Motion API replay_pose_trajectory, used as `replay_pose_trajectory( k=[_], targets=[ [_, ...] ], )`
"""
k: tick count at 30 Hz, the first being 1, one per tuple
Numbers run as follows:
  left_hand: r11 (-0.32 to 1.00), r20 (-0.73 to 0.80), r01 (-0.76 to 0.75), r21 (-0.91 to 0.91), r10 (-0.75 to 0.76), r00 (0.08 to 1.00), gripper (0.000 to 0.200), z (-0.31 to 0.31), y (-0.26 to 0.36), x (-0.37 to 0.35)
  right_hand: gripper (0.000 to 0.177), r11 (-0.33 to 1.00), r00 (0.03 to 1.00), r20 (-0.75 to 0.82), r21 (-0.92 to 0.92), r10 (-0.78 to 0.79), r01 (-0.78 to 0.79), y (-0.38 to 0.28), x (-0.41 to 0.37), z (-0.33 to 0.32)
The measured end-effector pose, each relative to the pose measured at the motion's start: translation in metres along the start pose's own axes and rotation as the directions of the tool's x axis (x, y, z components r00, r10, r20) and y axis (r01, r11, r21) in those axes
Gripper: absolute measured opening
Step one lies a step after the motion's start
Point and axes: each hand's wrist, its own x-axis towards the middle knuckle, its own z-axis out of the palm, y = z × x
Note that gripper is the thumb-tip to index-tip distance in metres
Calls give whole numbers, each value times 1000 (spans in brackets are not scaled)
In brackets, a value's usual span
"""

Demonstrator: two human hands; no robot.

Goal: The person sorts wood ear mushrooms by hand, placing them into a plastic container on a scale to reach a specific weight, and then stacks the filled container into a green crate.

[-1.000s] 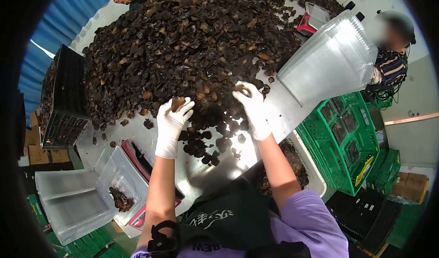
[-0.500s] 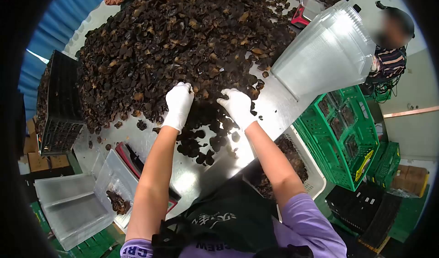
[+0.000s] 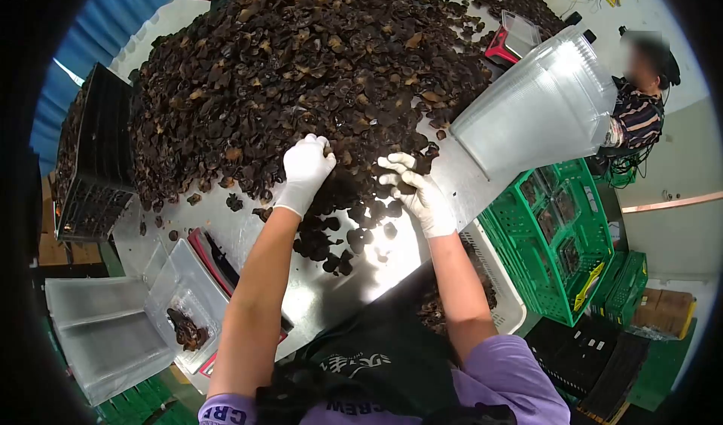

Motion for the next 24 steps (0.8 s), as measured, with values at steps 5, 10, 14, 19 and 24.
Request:
replay_pose_trajectory(
  k=[5, 10, 14, 19, 24],
  targets=[
    [492, -24, 163, -855, -353, 935, 10, -20, -14, -38, 20, 689, 988, -123, -724, -91, -27, -19, 29, 55],
    [-593, 469, 259, -762, -231, 852, 18, -40, -34, -78, 33, 178, 986, -27, -984, -164, 3, 11, 61, 43],
    [-682, 557, 231, -694, -304, 773, 18, -33, -33, -90, 38, -398, 995, 33, -917, -92, -7, 38, 88, 49],
    [-171, 396, 361, -917, -285, 873, 17, -15, -22, -57, 21, -76, 985, -12, -997, -174, -26, 27, 54, 63],
    [957, -63, 209, -202, -226, 972, 21, 12, 9, 15, 10, 824, 947, -308, -509, 94, -248, 19, -9, 39]
  ],
)
